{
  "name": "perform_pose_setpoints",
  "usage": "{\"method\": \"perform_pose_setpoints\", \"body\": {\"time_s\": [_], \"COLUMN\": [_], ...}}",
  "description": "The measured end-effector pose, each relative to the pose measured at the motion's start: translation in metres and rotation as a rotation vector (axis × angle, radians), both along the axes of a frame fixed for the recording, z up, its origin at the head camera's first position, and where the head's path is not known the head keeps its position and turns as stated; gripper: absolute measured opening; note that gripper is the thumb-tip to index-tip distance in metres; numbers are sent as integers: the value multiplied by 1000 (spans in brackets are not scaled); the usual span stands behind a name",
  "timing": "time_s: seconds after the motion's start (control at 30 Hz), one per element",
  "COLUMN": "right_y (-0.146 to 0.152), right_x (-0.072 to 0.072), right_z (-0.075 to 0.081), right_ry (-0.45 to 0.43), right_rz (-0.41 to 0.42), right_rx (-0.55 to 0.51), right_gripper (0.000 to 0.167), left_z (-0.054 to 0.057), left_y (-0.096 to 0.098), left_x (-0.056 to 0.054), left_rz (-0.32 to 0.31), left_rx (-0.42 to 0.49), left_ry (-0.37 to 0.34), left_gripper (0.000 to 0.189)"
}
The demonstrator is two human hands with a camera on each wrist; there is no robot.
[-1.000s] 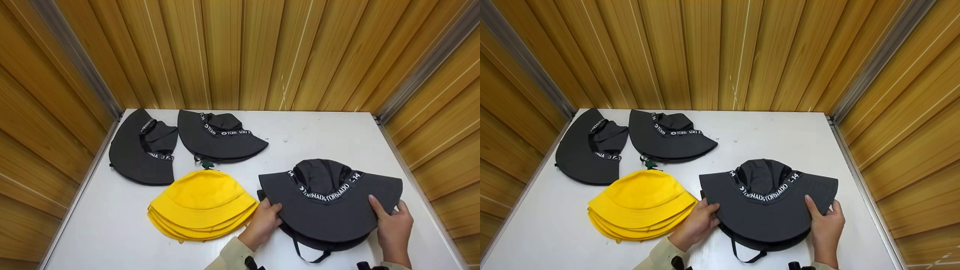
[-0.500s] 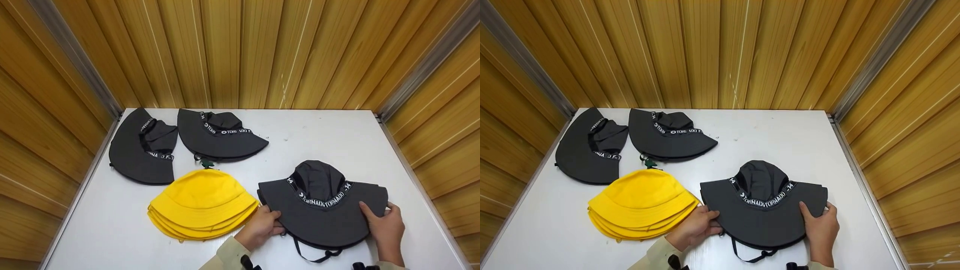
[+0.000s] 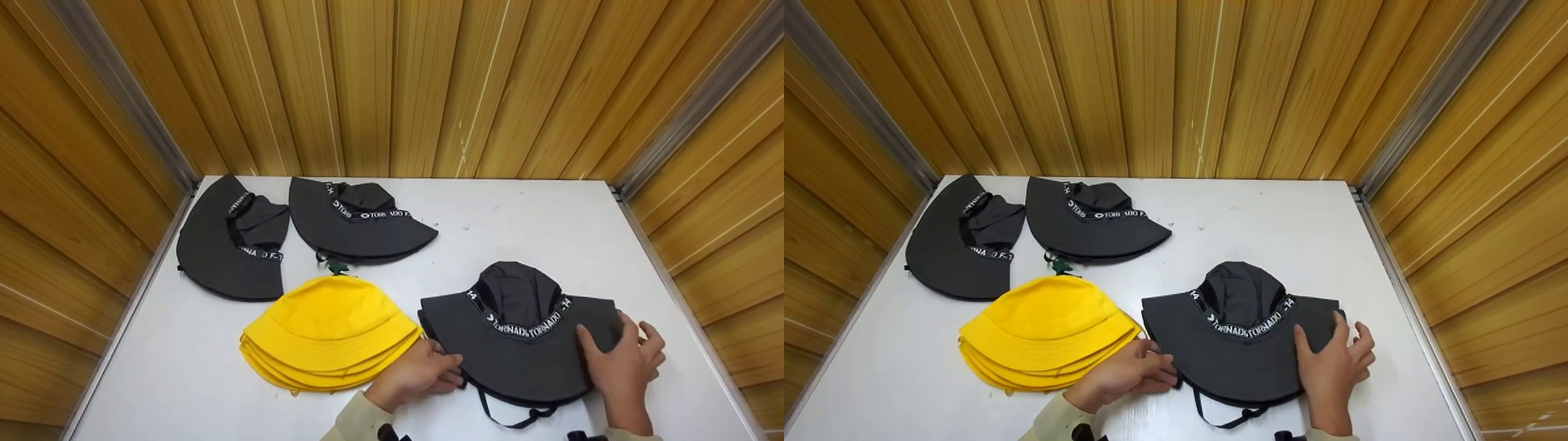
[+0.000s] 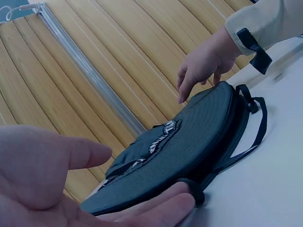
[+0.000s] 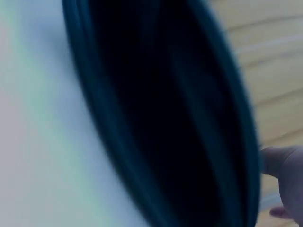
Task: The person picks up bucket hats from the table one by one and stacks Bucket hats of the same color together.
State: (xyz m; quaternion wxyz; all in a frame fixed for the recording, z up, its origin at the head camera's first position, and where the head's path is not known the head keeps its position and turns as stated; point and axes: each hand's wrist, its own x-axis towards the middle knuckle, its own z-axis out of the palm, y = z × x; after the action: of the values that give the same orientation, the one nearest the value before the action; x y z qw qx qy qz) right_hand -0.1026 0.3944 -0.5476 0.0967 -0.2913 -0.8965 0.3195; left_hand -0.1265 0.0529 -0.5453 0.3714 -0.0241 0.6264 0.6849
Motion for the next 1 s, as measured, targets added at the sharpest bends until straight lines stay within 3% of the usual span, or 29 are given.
{"method": "perform_pose_setpoints", "body": {"time_s": [0.1, 0.2, 0.37, 0.53, 0.63, 0.77, 0.83, 1.0], "right_y": [-22, -48, -81, -91, -89, -89, -89, -89], "right_x": [2, 5, 12, 13, 11, 4, 0, -6], "right_z": [5, 7, 1, -9, -13, -16, -17, -20], "right_ry": [86, 109, -21, -111, -111, -125, -133, -151], "right_rz": [121, 309, 588, 668, 664, 664, 664, 655], "right_rx": [32, 54, 105, 154, 150, 137, 130, 116], "right_gripper": [81, 77, 82, 90, 91, 92, 92, 92], "left_z": [12, 24, 49, 72, 81, 89, 91, 88], "left_y": [-10, -19, -35, -54, -67, -89, -99, -122], "left_x": [-1, -2, -8, -19, -34, -62, -79, -128], "left_rz": [-90, -147, -172, -57, 25, 131, 194, 345], "left_rx": [-103, -178, -212, -141, -147, -261, -282, -193], "left_ry": [62, 124, 219, 295, 361, 511, 549, 492], "left_gripper": [51, 59, 56, 44, 37, 33, 31, 27]}}
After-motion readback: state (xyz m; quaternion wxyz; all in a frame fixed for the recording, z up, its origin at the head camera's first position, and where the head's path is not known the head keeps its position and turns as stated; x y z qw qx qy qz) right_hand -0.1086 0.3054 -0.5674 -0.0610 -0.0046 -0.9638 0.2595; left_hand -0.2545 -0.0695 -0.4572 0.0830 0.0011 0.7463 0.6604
